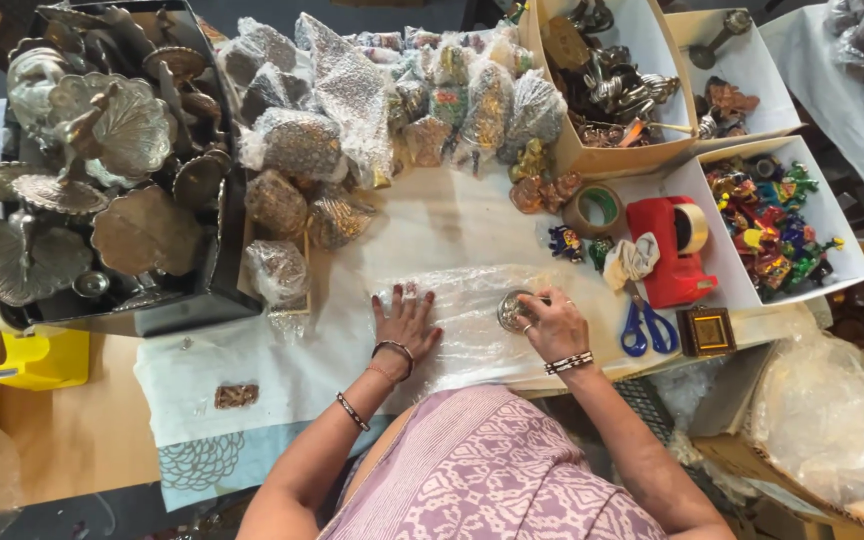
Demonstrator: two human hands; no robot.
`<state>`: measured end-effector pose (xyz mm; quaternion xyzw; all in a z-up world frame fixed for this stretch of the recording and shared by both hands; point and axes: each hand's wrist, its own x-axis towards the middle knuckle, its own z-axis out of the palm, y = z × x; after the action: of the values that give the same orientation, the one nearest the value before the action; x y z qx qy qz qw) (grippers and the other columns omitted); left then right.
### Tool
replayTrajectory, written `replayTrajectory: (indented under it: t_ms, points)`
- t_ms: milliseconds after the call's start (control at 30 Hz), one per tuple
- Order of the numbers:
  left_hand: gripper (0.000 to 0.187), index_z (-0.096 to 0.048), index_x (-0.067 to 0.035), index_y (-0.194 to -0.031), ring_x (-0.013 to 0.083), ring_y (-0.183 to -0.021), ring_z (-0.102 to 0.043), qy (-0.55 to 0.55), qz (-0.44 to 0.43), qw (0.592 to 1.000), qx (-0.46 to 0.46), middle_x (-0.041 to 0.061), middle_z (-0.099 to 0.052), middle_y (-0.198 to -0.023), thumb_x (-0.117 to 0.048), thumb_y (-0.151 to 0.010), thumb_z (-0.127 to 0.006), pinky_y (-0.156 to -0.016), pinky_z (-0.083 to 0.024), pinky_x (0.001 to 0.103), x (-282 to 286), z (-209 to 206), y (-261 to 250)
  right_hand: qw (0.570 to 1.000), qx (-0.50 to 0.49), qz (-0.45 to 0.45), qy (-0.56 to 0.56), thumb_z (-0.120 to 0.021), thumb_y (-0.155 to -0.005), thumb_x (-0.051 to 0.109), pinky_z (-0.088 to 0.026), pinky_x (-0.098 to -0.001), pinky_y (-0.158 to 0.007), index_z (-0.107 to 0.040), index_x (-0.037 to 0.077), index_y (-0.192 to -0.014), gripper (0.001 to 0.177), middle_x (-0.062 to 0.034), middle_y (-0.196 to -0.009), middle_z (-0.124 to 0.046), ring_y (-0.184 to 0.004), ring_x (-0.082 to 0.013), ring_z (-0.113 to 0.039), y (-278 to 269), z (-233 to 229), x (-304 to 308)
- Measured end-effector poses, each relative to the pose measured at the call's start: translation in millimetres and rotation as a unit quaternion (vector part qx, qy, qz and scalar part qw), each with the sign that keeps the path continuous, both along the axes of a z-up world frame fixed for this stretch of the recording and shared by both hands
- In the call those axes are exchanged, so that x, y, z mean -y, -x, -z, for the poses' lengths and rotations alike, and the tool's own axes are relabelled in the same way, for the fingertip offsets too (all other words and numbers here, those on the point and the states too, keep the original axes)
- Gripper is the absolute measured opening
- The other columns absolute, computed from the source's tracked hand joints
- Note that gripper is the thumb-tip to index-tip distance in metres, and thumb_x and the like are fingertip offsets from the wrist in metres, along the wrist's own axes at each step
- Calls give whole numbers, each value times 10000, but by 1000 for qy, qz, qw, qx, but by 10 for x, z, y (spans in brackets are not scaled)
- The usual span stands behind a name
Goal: The person wipes a small silver figurine with a white cloth, then places it on a sheet of bubble wrap. They fold the bubble wrap around the figurine to enclose it and set the wrapped item aside. The person then picks up a small brown figurine and begins wrapping it in bubble wrap as well.
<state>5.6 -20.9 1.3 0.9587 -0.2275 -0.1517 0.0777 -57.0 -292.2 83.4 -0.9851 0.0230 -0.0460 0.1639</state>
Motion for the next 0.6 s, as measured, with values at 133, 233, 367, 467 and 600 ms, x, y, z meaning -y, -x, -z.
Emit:
replayTrajectory:
  t_ms: [133,233,367,467,600]
  points:
    - [527,-460,-187,-1444,276,-1479,-373,3,33,999,-6,63,-474,-1523,-407,-982,-586,-1219,-88,708,230,-156,-25,999,-35,-4,25,-811,-807,261,-561,-431,-824,-704,307,-1259,466,-62,-1214,-620,-1029,-304,-668,-8,-13,-62]
    - [418,-534,-207,-1401,247,-1366,-512,75,107,991,6,50,-599,-1419,-309,-1002,-605,-1209,-279,612,431,102,-155,999,-37,-9,37,-805,-783,221,-559,-453,-744,-585,340,-1403,668,-104,-1291,-589,-1030,-345,-654,-94,-272,-192]
    - [515,-439,-247,-1542,298,-1224,-611,58,140,981,-122,126,-653,-1333,-237,-1033,-517,-1099,-473,505,563,-233,-541,998,-56,1,28,-815,-778,250,-551,-465,-807,-462,289,-1508,812,-90,-1244,-607,-1029,-340,-652,-110,-177,-108]
    - [801,-396,-163,-1545,374,-1442,-358,156,127,977,70,182,-347,-1625,-137,-800,-688,-1005,-431,628,557,92,-915,997,-72,14,17,-824,-801,278,-560,-440,-812,-560,268,-1399,654,-59,-1204,-633,-1051,-290,-665,-95,-94,-71]
    - [676,-450,-164,-1507,353,-1518,-300,145,0,979,142,185,-283,-1645,-240,-878,-686,-1135,-394,510,446,-124,-1056,1000,1,11,8,-845,-740,240,-569,-416,-815,-645,215,-1231,530,-24,-1154,-677,-1062,-271,-674,-73,-53,-85]
